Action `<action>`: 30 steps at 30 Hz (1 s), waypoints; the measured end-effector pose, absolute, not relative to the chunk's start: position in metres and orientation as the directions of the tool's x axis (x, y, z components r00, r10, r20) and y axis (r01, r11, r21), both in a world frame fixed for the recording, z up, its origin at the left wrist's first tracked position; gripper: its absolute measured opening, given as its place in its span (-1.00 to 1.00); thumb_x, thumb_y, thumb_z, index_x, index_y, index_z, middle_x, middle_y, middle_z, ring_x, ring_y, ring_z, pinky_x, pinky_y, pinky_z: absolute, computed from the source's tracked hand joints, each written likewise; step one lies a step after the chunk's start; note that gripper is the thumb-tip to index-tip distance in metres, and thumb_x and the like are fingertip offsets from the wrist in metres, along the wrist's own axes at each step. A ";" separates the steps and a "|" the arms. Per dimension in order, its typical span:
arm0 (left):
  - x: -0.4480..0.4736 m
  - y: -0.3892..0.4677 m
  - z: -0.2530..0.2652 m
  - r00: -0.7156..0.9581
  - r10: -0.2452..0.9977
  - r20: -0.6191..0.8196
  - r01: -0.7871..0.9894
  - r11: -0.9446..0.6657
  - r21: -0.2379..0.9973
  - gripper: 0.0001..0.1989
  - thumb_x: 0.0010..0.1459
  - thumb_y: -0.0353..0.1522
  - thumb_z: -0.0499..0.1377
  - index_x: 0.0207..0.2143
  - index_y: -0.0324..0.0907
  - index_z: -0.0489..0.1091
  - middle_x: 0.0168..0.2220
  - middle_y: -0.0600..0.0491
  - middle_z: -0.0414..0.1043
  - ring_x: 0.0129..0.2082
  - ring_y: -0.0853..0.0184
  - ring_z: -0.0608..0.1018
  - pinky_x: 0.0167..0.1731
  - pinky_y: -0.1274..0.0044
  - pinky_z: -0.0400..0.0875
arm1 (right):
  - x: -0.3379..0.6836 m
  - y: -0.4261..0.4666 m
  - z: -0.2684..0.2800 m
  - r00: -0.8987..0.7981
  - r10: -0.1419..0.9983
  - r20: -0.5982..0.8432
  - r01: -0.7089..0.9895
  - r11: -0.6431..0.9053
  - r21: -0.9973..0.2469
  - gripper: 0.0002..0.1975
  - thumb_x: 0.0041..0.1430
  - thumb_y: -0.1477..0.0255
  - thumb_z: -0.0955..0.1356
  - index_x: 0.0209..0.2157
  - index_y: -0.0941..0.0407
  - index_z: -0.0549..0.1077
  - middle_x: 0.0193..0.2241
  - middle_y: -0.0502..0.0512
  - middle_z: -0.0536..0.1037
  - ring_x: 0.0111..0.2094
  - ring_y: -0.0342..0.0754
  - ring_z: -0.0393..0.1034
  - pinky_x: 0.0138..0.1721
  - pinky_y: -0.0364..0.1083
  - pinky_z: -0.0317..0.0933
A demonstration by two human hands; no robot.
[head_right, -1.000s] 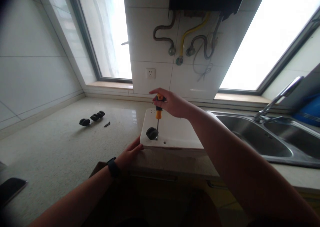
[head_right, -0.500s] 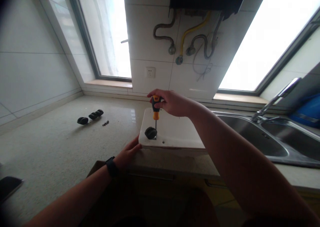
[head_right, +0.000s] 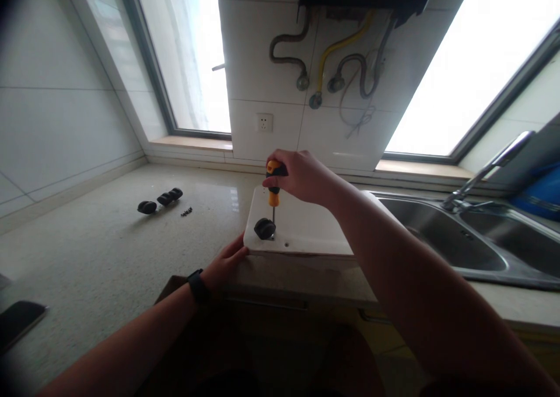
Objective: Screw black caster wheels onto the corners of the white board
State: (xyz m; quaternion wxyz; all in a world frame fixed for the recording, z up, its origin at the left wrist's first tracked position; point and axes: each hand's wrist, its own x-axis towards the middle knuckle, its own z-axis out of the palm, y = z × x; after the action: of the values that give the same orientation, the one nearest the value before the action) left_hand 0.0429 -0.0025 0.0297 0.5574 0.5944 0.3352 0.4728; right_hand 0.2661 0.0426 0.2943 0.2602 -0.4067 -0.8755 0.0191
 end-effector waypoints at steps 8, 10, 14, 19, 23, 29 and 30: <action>0.045 -0.004 0.036 0.326 0.924 0.201 -0.097 -0.179 0.979 -0.36 0.29 -0.11 0.21 0.36 0.00 0.19 0.39 0.01 0.16 0.39 0.01 0.20 0.38 0.16 0.03 | 0.261 0.049 0.278 -0.384 0.744 0.547 0.761 0.591 -0.269 -0.59 0.06 0.09 0.50 -0.25 0.12 0.48 -0.46 0.01 0.50 -0.47 -0.11 0.27 -0.38 -0.09 0.10; 0.045 -0.005 0.038 0.334 0.918 0.215 -0.106 -0.190 0.976 -0.37 0.29 -0.11 0.20 0.36 0.01 0.19 0.39 0.02 0.17 0.39 0.01 0.21 0.38 0.17 0.04 | 0.262 0.050 0.277 -0.338 0.754 0.563 0.784 0.556 -0.275 -0.58 0.05 0.06 0.50 -0.30 0.12 0.44 -0.47 0.00 0.48 -0.48 -0.12 0.25 -0.39 -0.09 0.09; 0.045 -0.005 0.038 0.336 0.919 0.205 -0.107 -0.179 0.978 -0.38 0.31 -0.12 0.18 0.36 0.02 0.18 0.39 0.04 0.16 0.38 0.02 0.21 0.36 0.17 0.06 | 0.272 0.056 0.276 -0.297 0.759 0.580 0.774 0.546 -0.319 -0.59 0.04 0.05 0.50 -0.33 0.10 0.43 -0.48 -0.02 0.47 -0.48 -0.11 0.27 -0.41 -0.09 0.09; 0.045 -0.005 0.035 0.335 0.919 0.209 -0.107 -0.184 0.977 -0.38 0.31 -0.13 0.17 0.36 -0.01 0.17 0.40 -0.03 0.15 0.35 0.00 0.26 0.31 0.16 0.14 | 0.305 0.075 0.260 0.022 0.685 0.729 0.670 0.531 -0.519 -0.66 0.12 0.10 0.45 -0.37 0.09 0.42 -0.52 -0.05 0.41 -0.51 -0.14 0.24 -0.47 -0.12 0.11; 0.049 -0.005 0.029 0.282 0.934 0.220 -0.054 -0.214 0.975 -0.32 0.29 -0.11 0.17 0.38 -0.06 0.11 0.34 -0.12 0.22 0.22 0.02 0.39 0.18 0.19 0.32 | 0.340 0.091 0.228 0.506 0.682 0.528 0.323 0.418 -0.849 -0.68 0.07 0.14 0.47 -0.39 0.08 0.40 -0.57 -0.09 0.37 -0.61 -0.19 0.23 -0.60 -0.17 0.08; 0.064 -0.015 0.036 -0.033 0.897 0.440 0.396 -0.392 0.830 -0.49 0.27 -0.20 0.20 0.22 -0.09 0.23 0.12 -0.15 0.28 0.01 0.12 0.40 -0.09 0.26 0.45 | 0.368 0.104 0.168 0.648 0.726 0.228 0.018 0.285 -0.958 -0.73 0.22 0.22 0.36 -0.43 0.09 0.32 -0.60 -0.15 0.28 -0.66 -0.21 0.20 -0.69 -0.20 0.13; 0.067 -0.018 0.042 -0.047 0.862 0.505 0.475 -0.425 0.770 -0.55 0.27 -0.23 0.20 0.17 -0.08 0.28 0.10 -0.14 0.28 0.03 0.11 0.39 -0.06 0.25 0.43 | 0.369 0.106 0.160 0.649 0.741 0.171 -0.032 0.252 -0.967 -0.74 0.24 0.23 0.36 -0.40 0.11 0.35 -0.57 -0.13 0.31 -0.63 -0.20 0.23 -0.66 -0.19 0.17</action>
State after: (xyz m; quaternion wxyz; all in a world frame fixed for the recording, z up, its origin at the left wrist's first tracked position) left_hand 0.0666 -0.0184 0.0419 0.1860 0.6649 0.5026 0.5202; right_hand 0.3690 0.1061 0.1602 0.7227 -0.5500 -0.3220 0.2675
